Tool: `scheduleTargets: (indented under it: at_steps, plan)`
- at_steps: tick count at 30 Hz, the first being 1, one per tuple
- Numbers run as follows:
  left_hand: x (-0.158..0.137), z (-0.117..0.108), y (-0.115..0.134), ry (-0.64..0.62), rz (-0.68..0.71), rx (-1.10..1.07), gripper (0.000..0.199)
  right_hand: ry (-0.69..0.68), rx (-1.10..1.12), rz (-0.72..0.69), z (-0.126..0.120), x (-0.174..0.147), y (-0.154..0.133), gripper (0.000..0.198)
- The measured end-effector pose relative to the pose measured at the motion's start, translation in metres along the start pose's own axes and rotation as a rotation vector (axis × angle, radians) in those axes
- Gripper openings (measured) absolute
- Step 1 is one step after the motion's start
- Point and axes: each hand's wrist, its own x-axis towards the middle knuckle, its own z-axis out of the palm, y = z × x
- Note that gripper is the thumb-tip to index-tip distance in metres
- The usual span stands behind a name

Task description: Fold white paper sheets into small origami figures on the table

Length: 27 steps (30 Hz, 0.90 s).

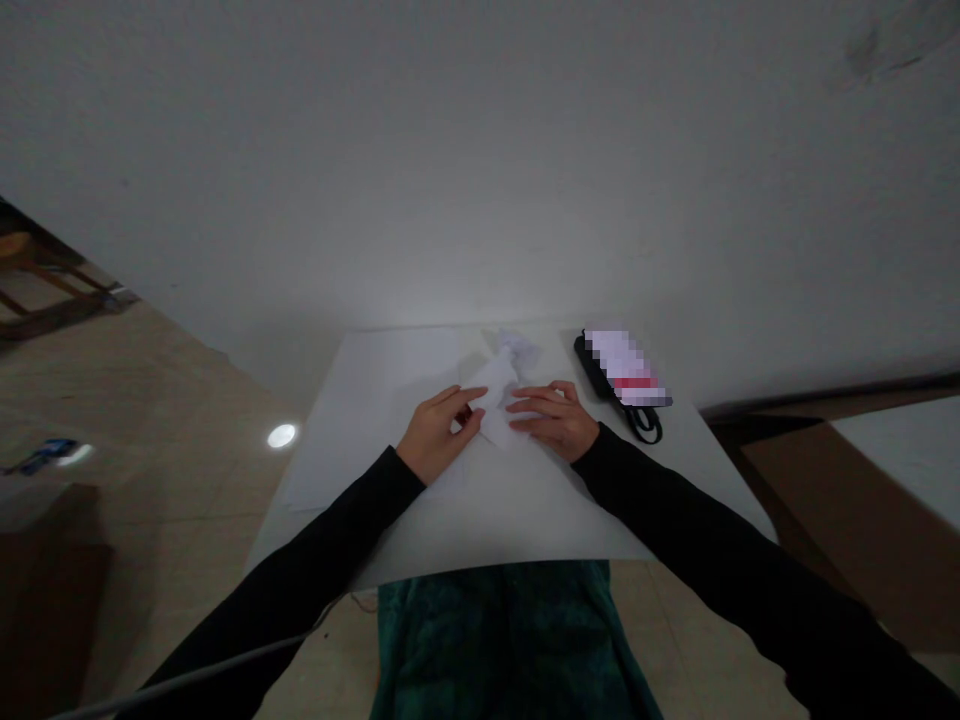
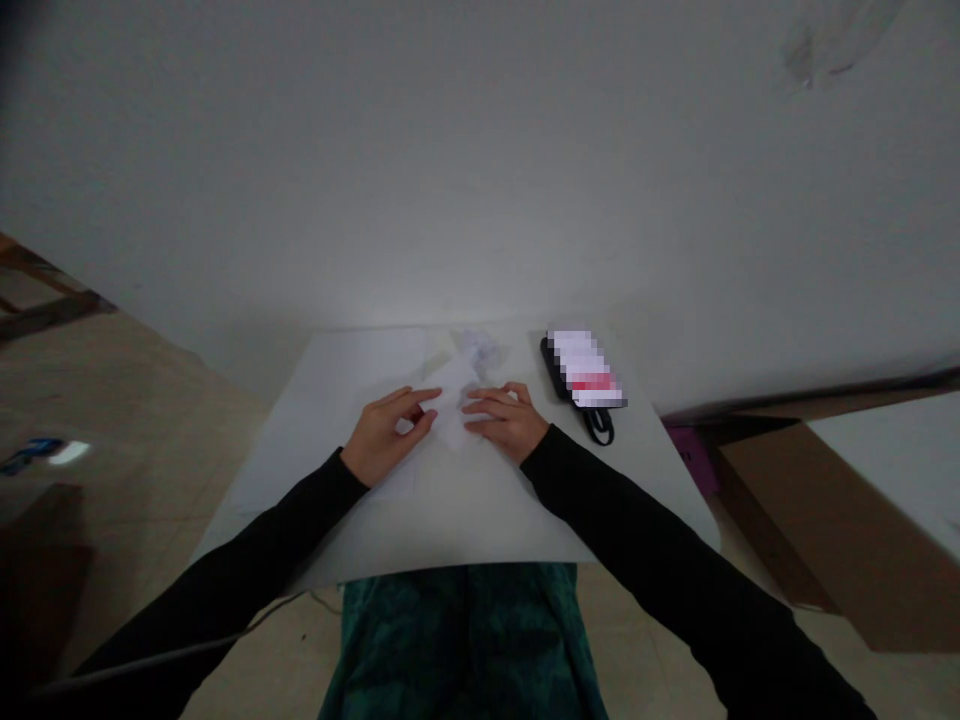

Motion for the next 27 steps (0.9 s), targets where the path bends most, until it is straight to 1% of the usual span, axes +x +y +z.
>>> scheduleTargets:
  at_steps: [2,3,4,5,7,9,10,11,13,14,15,16,19,23,27]
  plan:
    - [-0.004,-0.002,0.008,-0.073,-0.137,-0.064,0.030,-0.067,0.139,-0.038,-0.002,-0.008,0.009,0.024]
    - [-0.005,-0.004,0.010,-0.092,-0.173,-0.050,0.028,-0.111,0.206,-0.049,-0.004,-0.012,0.012,0.025]
    - [-0.006,-0.005,0.010,-0.096,-0.190,-0.024,0.027,-0.148,0.259,-0.029,-0.007,-0.015,0.015,0.026]
    - [-0.006,-0.006,0.009,-0.077,-0.181,0.013,0.025,-0.180,0.314,-0.003,-0.010,-0.016,0.016,0.026]
    - [-0.006,-0.007,0.003,-0.003,-0.107,0.117,0.023,-0.204,0.443,0.052,-0.015,-0.017,0.017,0.027]
    - [-0.004,-0.007,-0.005,0.043,0.019,0.207,0.020,-0.192,0.542,0.120,-0.019,-0.015,0.015,0.026]
    - [-0.004,-0.007,-0.008,0.018,0.092,0.221,0.018,-0.177,0.576,0.157,-0.020,-0.013,0.013,0.025]
    - [-0.004,-0.006,-0.011,-0.049,0.162,0.206,0.017,-0.158,0.604,0.196,-0.020,-0.012,0.012,0.023]
    - [-0.004,-0.006,-0.013,-0.262,0.274,0.104,0.019,-0.108,0.647,0.275,-0.019,-0.009,0.007,0.021]
    - [-0.005,-0.006,-0.013,-0.355,0.303,0.049,0.020,-0.080,0.661,0.316,-0.018,-0.008,0.005,0.020]
    - [-0.006,-0.006,-0.013,-0.419,0.313,0.008,0.022,-0.055,0.668,0.355,-0.017,-0.007,0.002,0.020]
    - [-0.007,-0.006,-0.012,-0.454,0.313,-0.017,0.024,-0.034,0.667,0.393,-0.015,-0.006,-0.001,0.019]
    - [-0.011,-0.007,-0.009,-0.466,0.297,-0.033,0.030,0.016,0.632,0.479,-0.013,-0.003,-0.009,0.018]
    - [-0.013,-0.010,0.000,-0.461,0.277,-0.034,0.031,0.085,0.564,0.531,-0.013,0.001,-0.013,0.020]
    - [-0.017,-0.006,0.010,-0.445,0.264,-0.053,0.031,0.083,0.492,0.631,-0.013,0.003,-0.011,0.024]
